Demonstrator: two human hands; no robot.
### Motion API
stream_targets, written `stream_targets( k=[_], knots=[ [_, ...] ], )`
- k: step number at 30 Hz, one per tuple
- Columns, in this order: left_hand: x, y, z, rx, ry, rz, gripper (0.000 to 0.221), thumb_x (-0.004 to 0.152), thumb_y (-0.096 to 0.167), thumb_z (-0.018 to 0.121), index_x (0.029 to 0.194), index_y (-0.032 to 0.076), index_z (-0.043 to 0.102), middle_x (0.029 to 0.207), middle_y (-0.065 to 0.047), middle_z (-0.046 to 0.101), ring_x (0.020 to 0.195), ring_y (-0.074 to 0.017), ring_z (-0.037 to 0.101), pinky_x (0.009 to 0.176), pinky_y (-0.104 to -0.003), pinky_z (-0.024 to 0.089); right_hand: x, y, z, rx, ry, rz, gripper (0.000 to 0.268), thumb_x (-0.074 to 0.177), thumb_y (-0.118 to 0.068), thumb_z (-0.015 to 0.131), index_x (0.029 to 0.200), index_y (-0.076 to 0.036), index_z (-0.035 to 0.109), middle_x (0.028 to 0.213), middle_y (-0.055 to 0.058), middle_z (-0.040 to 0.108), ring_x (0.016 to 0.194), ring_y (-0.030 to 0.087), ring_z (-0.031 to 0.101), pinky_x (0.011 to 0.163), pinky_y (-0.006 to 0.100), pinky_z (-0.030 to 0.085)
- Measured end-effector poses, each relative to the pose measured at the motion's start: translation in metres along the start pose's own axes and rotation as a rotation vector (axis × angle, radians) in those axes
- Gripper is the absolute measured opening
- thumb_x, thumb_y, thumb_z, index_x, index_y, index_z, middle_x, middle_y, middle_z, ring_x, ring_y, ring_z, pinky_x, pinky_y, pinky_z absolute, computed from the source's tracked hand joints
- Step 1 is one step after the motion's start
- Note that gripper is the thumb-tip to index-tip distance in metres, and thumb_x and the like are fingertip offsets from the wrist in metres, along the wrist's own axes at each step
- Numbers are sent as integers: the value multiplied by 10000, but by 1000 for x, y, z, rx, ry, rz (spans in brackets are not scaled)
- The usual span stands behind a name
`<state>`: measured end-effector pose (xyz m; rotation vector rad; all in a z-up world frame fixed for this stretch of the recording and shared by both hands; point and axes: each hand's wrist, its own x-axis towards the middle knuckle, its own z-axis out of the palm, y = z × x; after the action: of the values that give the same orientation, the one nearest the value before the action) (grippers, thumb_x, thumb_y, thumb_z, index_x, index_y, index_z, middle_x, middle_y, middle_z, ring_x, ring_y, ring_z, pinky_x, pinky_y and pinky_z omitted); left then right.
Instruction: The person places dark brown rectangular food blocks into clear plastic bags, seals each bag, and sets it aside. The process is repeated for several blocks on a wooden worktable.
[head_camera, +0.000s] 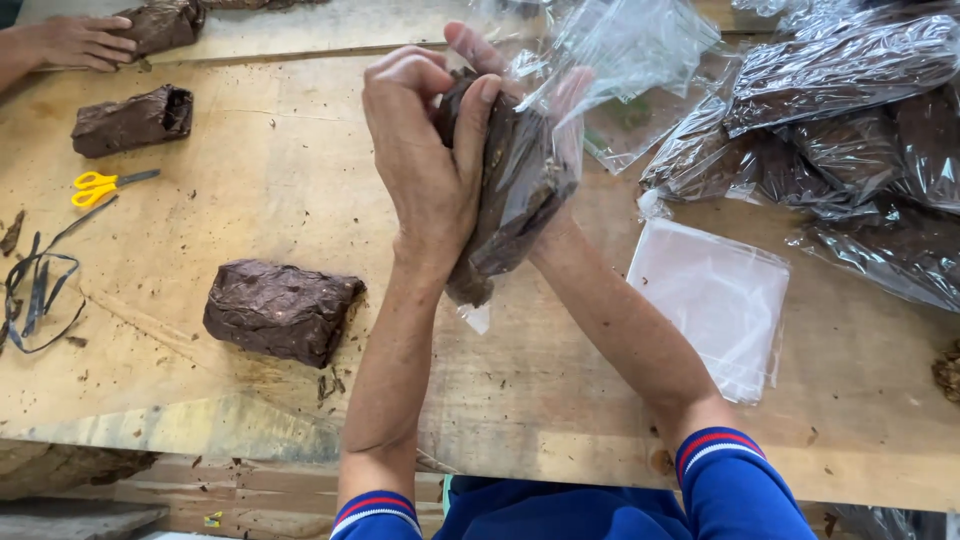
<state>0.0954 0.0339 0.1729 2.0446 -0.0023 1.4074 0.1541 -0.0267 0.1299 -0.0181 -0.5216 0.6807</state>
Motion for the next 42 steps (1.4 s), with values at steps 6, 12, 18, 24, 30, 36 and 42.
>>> stream_targets(
  k=[6,12,18,24,30,36,42],
  knots=[
    [-10,14,1,-139,-458,-105,951,1018,761,155,1475,-23,438,1562,-324,413,1481,-467,445,1186,-613,502,-3,-3,18,-114,118,-109,820,970,-640,464,1415,47,517,1285,173,601,1253,266,578,1215,379,399],
    [-44,17,24,33,-471,-11,1013,989,831,333,1733,186,96,1835,-112,133,1766,-368,164,1445,-672,248,-4,-13,11,-44,214,-131,743,982,-516,436,1499,17,424,1424,152,495,1362,259,468,1266,380,315],
    [-37,9,29,-251,-436,0,1041,984,744,501,1694,69,149,1794,-132,188,1737,-315,161,1479,-505,243,0,-28,3,7,303,-176,703,994,-392,405,1582,-13,332,1563,129,389,1471,251,359,1316,380,231],
    [-3,25,-13,-200,-662,-219,831,890,615,615,1389,-43,520,1082,-167,718,800,-216,795,748,-339,726,-3,-25,-11,78,400,-179,708,1007,-269,373,1665,-45,240,1701,105,282,1579,241,249,1367,378,146],
    [-9,-5,-48,107,-551,-72,356,1074,316,624,971,-8,728,674,-95,726,459,-134,685,357,-223,568,-3,-12,15,-871,197,-439,132,924,-26,644,920,-155,617,908,-62,595,818,65,536,719,222,479],
    [19,14,-75,78,-359,26,221,962,113,890,1047,-44,760,892,-117,784,738,-162,746,648,-286,616,-12,-2,26,-1000,59,-289,154,1015,-251,666,918,-165,582,808,-91,608,763,18,647,782,166,537],
    [2,-29,-81,153,-300,16,157,1053,87,805,1196,28,776,893,-74,802,642,-72,675,491,-207,512,-7,-24,-4,-1244,-87,245,445,856,-623,707,947,-193,638,757,-95,491,608,34,373,539,171,307]
  ],
)
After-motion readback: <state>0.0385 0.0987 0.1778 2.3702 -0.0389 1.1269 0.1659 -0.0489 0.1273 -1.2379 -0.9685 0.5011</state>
